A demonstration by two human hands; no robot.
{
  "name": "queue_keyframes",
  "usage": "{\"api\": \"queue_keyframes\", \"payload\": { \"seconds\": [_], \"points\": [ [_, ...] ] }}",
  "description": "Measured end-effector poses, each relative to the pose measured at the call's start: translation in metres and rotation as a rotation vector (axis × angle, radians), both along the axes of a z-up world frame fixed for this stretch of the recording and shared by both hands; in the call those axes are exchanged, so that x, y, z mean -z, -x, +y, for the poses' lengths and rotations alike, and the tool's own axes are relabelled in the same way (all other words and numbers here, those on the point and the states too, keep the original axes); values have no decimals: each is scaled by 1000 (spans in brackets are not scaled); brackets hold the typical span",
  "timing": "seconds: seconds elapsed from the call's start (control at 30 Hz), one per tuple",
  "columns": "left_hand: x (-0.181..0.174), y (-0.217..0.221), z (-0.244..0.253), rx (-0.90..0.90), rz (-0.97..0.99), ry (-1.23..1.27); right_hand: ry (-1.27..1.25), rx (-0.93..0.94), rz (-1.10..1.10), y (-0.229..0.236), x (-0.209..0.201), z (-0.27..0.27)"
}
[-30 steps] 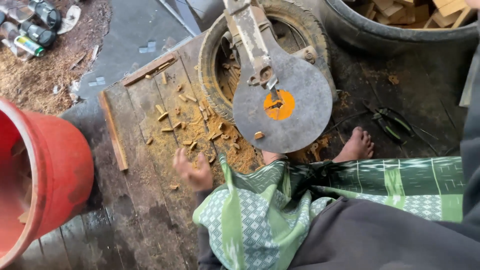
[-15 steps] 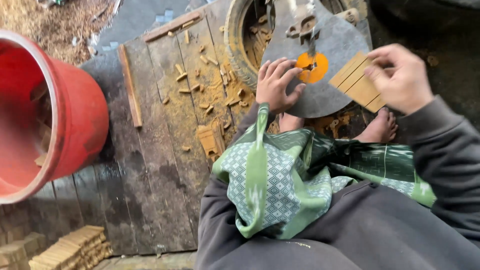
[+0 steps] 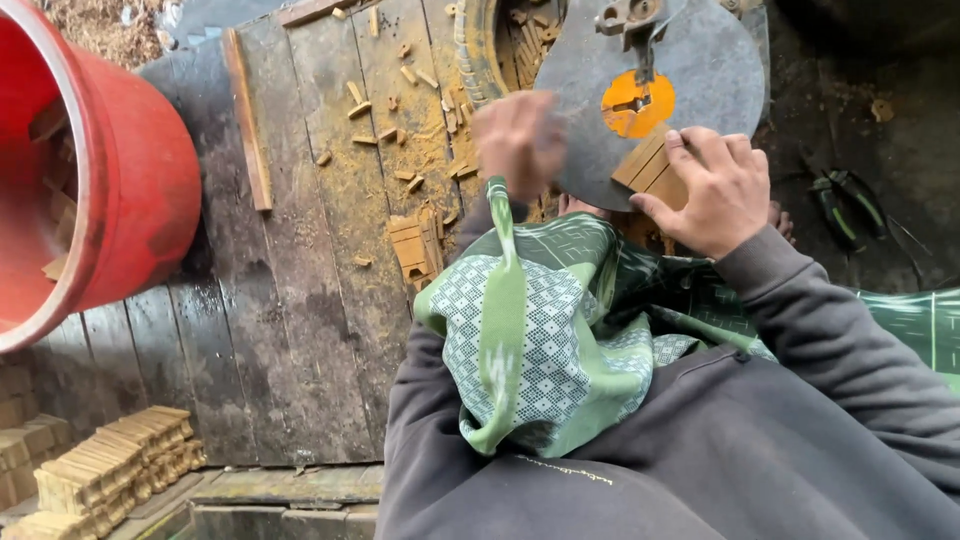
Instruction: Cutting small wooden blocks into uniform pieces using a stationary circular saw
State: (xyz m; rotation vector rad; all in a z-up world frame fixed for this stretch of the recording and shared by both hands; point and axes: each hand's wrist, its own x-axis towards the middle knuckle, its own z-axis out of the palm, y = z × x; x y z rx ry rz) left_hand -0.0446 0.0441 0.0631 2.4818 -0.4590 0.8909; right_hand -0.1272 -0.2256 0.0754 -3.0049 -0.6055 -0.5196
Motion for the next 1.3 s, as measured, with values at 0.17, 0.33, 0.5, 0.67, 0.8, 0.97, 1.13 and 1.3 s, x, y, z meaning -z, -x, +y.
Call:
{"api": "queue_keyframes", "payload": {
  "seconds": [0.17,0.33,0.5,0.67,0.8,0.97,1.13,1.3],
  "points": [
    [25,16,-31,386,131,-112,-185,15,-68,-11,10,14],
    [17,21,-29,326,119,-87,-126,-64,27,-15,3,15],
    [39,15,-30,277,90,-132,-267,-79,10,-19,15,16],
    [28,18,-30,280,154,-114,-281,-81,-23,-22,17,16],
    [22,19,-29,273,207,-100,-261,-85,-33,-24,17,17],
    [28,17,-33,237,160,-98,-241,-84,-36,-25,17,17],
    [21,17,-30,267,209,-98,-241,-94,-40,-26,17,18],
    [23,17,-32,245,183,-94,-217,-91,-42,-28,16,18]
  ]
}}
